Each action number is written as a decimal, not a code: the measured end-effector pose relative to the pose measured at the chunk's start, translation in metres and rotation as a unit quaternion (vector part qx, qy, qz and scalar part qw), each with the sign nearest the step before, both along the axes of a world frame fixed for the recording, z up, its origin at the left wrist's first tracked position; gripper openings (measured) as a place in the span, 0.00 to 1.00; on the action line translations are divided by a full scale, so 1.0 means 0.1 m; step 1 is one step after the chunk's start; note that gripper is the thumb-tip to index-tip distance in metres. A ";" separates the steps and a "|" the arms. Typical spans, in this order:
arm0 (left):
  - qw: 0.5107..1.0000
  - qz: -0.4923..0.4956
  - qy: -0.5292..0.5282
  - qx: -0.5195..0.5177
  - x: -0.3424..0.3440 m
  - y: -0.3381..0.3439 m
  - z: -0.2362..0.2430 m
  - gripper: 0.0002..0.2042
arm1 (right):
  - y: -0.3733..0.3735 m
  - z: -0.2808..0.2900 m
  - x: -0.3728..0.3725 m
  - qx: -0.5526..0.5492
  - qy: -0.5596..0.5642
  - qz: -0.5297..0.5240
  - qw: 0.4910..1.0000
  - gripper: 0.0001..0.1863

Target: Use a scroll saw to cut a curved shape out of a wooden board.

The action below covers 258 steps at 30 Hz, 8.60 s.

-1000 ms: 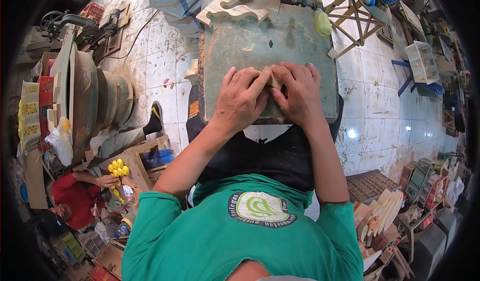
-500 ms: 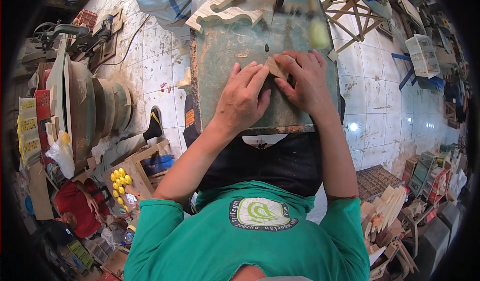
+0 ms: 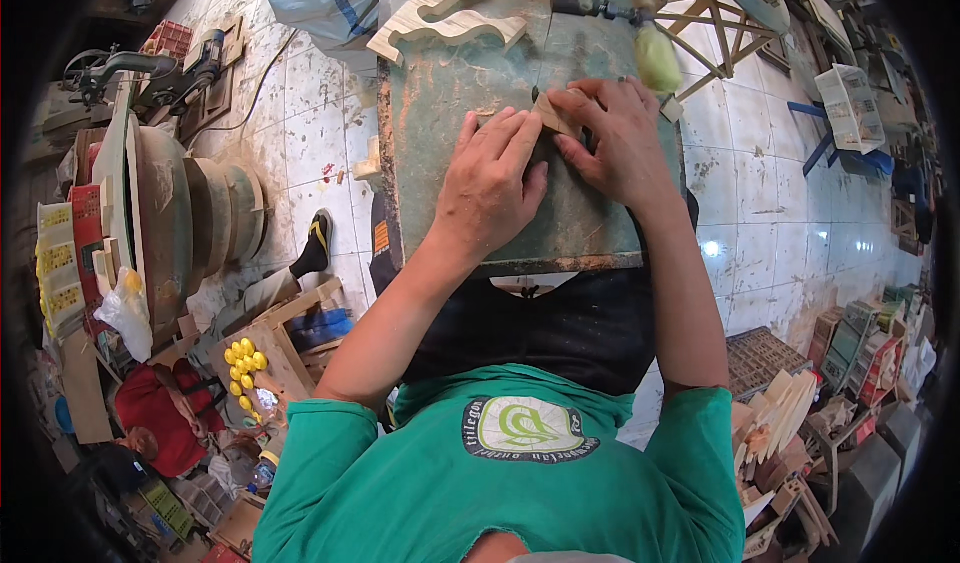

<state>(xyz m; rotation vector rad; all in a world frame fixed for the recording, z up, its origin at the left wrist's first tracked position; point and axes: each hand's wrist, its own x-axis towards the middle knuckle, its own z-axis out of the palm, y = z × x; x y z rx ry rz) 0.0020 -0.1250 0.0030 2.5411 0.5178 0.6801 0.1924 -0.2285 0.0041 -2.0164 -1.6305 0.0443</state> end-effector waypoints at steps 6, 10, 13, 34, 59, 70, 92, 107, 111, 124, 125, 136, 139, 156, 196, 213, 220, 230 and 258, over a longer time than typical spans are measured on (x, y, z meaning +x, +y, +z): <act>1.000 0.003 -0.005 -0.002 0.03 0.02 0.00 0.28 | 0.03 -0.02 0.03 0.008 -0.005 0.002 1.000 0.26; 1.000 0.001 -0.002 -0.001 0.03 0.03 -0.01 0.28 | 0.02 -0.03 0.03 0.002 0.002 -0.001 1.000 0.26; 1.000 0.002 -0.001 -0.003 0.04 0.03 -0.01 0.28 | 0.04 -0.04 0.04 0.003 0.006 -0.002 1.000 0.26; 1.000 0.007 -0.003 -0.011 0.05 0.04 -0.02 0.28 | 0.06 -0.04 0.04 0.002 -0.021 -0.009 1.000 0.25; 1.000 0.009 -0.011 -0.024 0.06 0.06 -0.02 0.29 | 0.07 -0.06 -0.03 0.010 -0.024 -0.036 0.999 0.26; 1.000 0.015 -0.014 -0.020 0.08 0.06 -0.03 0.28 | 0.08 -0.07 -0.04 0.005 0.001 -0.041 0.999 0.26; 1.000 0.024 -0.006 -0.017 0.10 0.07 -0.05 0.26 | 0.09 -0.07 -0.02 0.003 -0.031 -0.039 0.999 0.26; 1.000 0.021 -0.009 -0.003 0.10 0.07 -0.05 0.26 | 0.10 -0.07 -0.03 0.017 -0.050 -0.040 0.998 0.26; 1.000 0.021 -0.011 0.000 0.10 0.07 -0.05 0.27 | 0.09 -0.07 -0.03 0.011 -0.041 -0.039 0.998 0.25; 1.000 0.022 -0.015 -0.005 0.10 0.06 -0.07 0.27 | 0.10 -0.07 -0.06 0.021 -0.031 -0.046 0.998 0.27; 1.000 0.021 -0.014 -0.004 0.10 0.06 -0.07 0.27 | 0.10 -0.08 -0.06 0.013 -0.010 -0.056 0.998 0.27; 1.000 0.023 -0.014 0.010 0.10 0.07 -0.09 0.25 | 0.10 -0.07 -0.05 0.016 -0.012 -0.043 0.999 0.26; 1.000 0.021 -0.014 0.010 0.10 0.08 -0.09 0.25 | 0.09 -0.08 -0.06 0.017 -0.009 -0.048 0.999 0.27; 1.000 0.027 -0.008 0.010 0.11 0.06 -0.08 0.26 | 0.10 -0.09 -0.11 0.013 -0.008 -0.068 0.998 0.28; 1.000 0.029 -0.008 -0.002 0.14 0.10 -0.10 0.25 | 0.14 -0.07 -0.27 0.043 -0.038 -0.119 0.991 0.25; 0.999 0.046 0.006 -0.025 0.18 0.11 -0.05 0.23 | 0.03 0.02 -0.26 -0.025 -0.091 -0.075 0.993 0.33; 0.999 0.052 0.002 -0.010 0.21 0.13 -0.07 0.22 | 0.01 0.08 -0.32 -0.054 -0.091 -0.088 0.990 0.36; 0.997 0.067 0.030 -0.014 0.21 0.14 -0.05 0.25 | -0.14 0.28 -0.06 -0.135 0.000 0.027 0.991 0.42; 0.997 0.011 0.072 -0.027 0.13 0.47 -0.09 0.27 | -0.05 0.17 -0.41 -0.086 -0.006 -0.073 0.994 0.43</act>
